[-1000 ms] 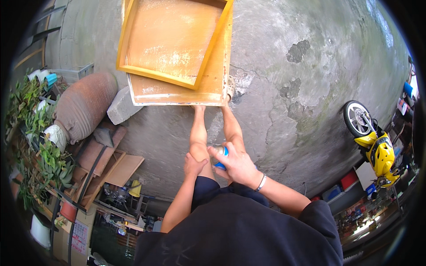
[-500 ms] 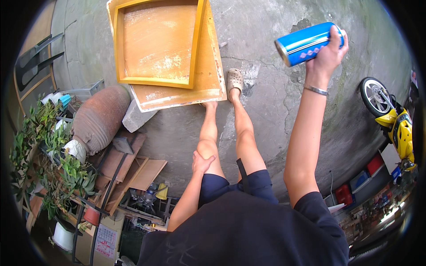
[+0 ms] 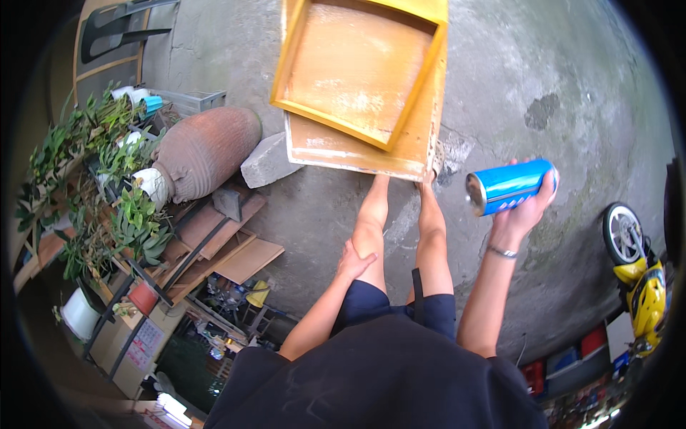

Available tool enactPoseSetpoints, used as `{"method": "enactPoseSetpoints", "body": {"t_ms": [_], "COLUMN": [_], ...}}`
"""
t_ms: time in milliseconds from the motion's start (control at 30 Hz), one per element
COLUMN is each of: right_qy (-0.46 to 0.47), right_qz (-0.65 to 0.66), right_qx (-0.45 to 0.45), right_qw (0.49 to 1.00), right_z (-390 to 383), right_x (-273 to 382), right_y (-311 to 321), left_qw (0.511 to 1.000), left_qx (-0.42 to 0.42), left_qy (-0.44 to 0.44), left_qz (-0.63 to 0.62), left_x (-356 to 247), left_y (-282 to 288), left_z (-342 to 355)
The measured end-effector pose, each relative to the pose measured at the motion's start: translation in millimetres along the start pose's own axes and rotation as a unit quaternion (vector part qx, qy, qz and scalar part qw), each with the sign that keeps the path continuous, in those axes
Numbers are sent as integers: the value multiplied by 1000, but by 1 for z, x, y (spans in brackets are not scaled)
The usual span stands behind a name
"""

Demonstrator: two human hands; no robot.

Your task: The person spray paints two wooden frames with a blue aerosol can. They apply multiple coats to the frames, which are resting on a concrete floor, and then move the frames to a nearby workbench.

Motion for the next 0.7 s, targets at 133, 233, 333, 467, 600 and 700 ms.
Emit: {"method": "enactPoseSetpoints", "body": {"t_ms": [133,233,333,467,600,700], "right_qy": [90,24,137,264,328,266], "right_qz": [-353,-298,-283,-228,-268,-322], "right_qx": [231,258,202,136,141,167], "right_qw": [902,919,928,927,895,893], "right_z": [-117,-130,-72,1,27,15], "right_x": [-65,-103,-114,-119,-151,-185], "right_y": [-65,-121,-178,-239,-263,-257], "left_qw": [988,981,992,995,994,994], "left_qx": [122,132,69,67,63,73], "left_qy": [60,83,68,47,55,59], "left_qz": [69,112,83,52,66,53], "left_x": [-32,-16,-8,-6,1,-7], "left_y": [0,8,27,66,63,68], "left_z": [-10,1,12,30,35,32]}}
Point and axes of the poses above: each hand's wrist, its own z-axis towards the middle knuckle, its own y-axis out of the back of the hand, x = y × z, the point moved 4 cm from there along z, towards the middle knuckle, and after that the axes turned 8 degrees about z, right-handed, at the moved point
